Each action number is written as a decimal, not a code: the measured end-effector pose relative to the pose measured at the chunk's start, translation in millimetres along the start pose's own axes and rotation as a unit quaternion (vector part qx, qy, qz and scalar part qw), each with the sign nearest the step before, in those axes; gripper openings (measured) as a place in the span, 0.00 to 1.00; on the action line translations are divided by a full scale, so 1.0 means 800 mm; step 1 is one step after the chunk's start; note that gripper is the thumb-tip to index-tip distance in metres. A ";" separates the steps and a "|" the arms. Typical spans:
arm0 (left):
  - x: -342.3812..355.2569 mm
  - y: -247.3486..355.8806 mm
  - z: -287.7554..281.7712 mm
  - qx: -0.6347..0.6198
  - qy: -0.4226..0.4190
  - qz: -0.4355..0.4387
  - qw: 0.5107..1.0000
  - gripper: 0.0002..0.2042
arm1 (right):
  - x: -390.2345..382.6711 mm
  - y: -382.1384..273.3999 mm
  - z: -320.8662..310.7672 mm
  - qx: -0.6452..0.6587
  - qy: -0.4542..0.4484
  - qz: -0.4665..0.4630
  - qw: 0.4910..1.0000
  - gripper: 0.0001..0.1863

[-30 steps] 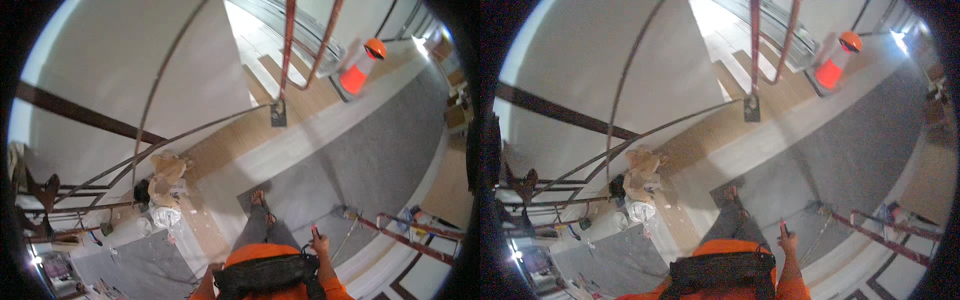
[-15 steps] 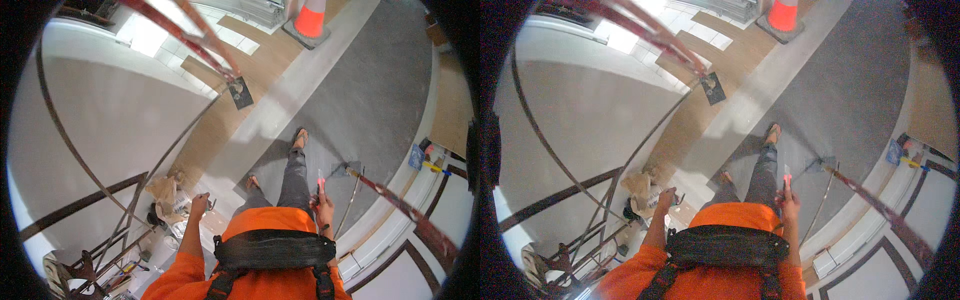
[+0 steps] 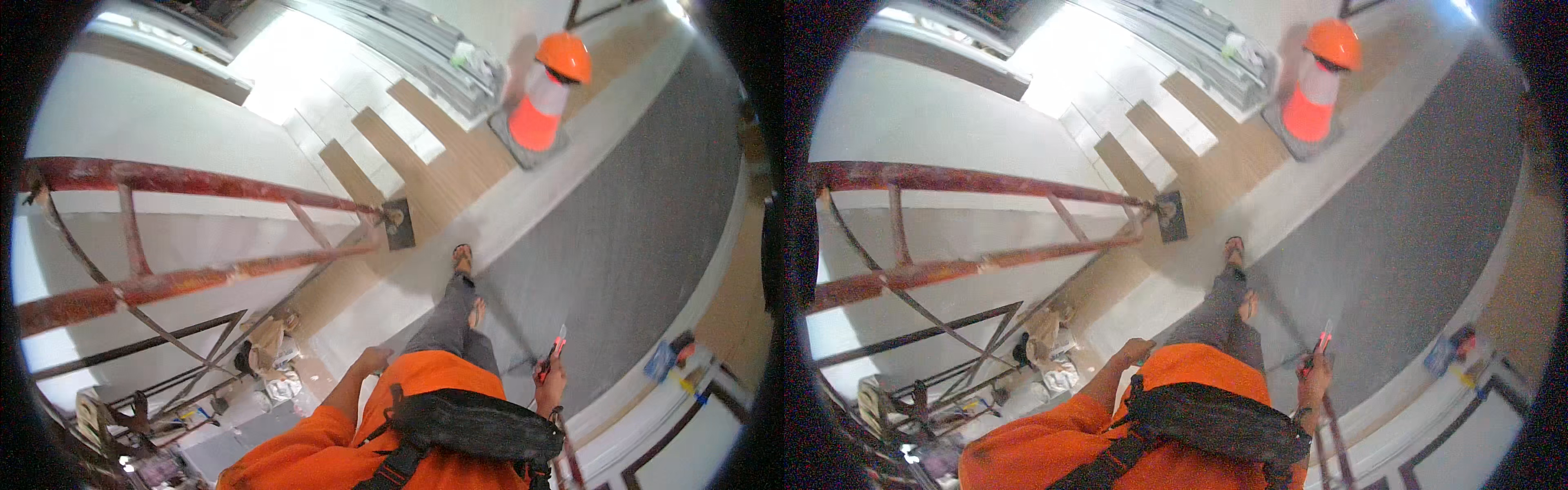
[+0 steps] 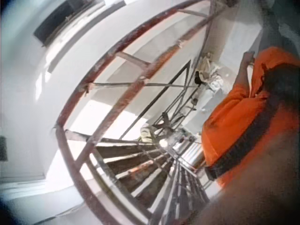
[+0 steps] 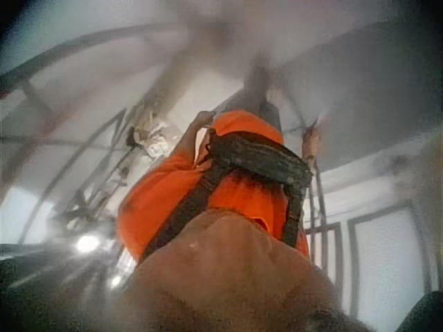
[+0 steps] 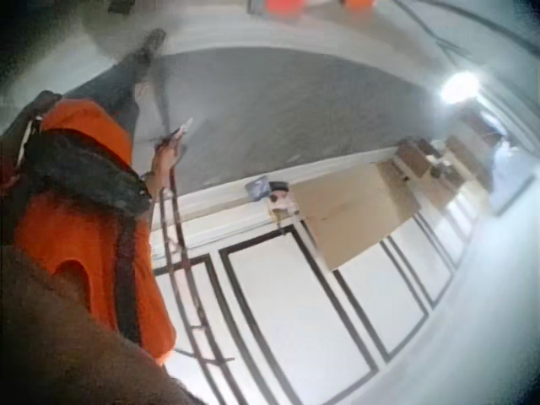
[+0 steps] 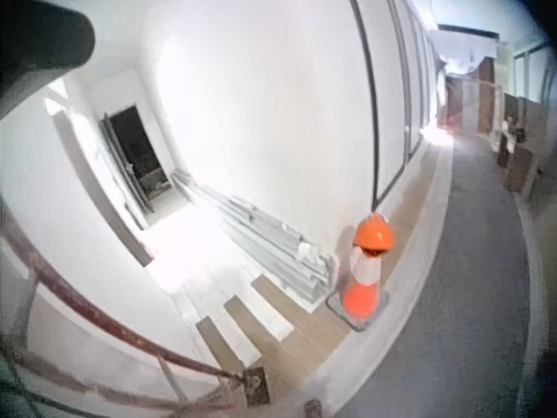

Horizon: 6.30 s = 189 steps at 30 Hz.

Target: The person measures a board with a tape measure, carries it through a hallway, and سپس cuts along a line using a utility knife.

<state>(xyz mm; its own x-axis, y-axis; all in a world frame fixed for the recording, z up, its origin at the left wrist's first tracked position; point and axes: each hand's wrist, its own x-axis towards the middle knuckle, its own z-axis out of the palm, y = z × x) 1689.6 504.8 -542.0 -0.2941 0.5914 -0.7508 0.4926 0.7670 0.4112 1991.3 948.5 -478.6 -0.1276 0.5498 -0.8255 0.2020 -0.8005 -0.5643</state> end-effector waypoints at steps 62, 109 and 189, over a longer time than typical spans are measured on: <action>0.402 -0.561 -1.122 -0.401 0.557 -0.367 0.628 0.22 | 0.556 -0.590 1.554 -0.770 -0.279 -0.249 0.517 0.34; 0.968 -1.078 -2.328 -0.869 0.471 0.038 0.147 0.27 | 0.243 -0.289 3.420 -0.809 -0.215 -0.038 -0.545 0.20; 1.583 -1.632 -1.913 -0.417 0.675 0.017 -0.608 0.53 | 0.691 0.240 3.465 -0.534 -0.722 -0.186 -0.400 0.12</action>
<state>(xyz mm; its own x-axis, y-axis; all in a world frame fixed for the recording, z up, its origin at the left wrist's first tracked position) -579.6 633.3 -1239.0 0.3483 -0.5970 -0.7227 0.9145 0.0471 0.4018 -732.5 436.9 -1068.2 0.5670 -0.7060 -0.4244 -0.6812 -0.1121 -0.7235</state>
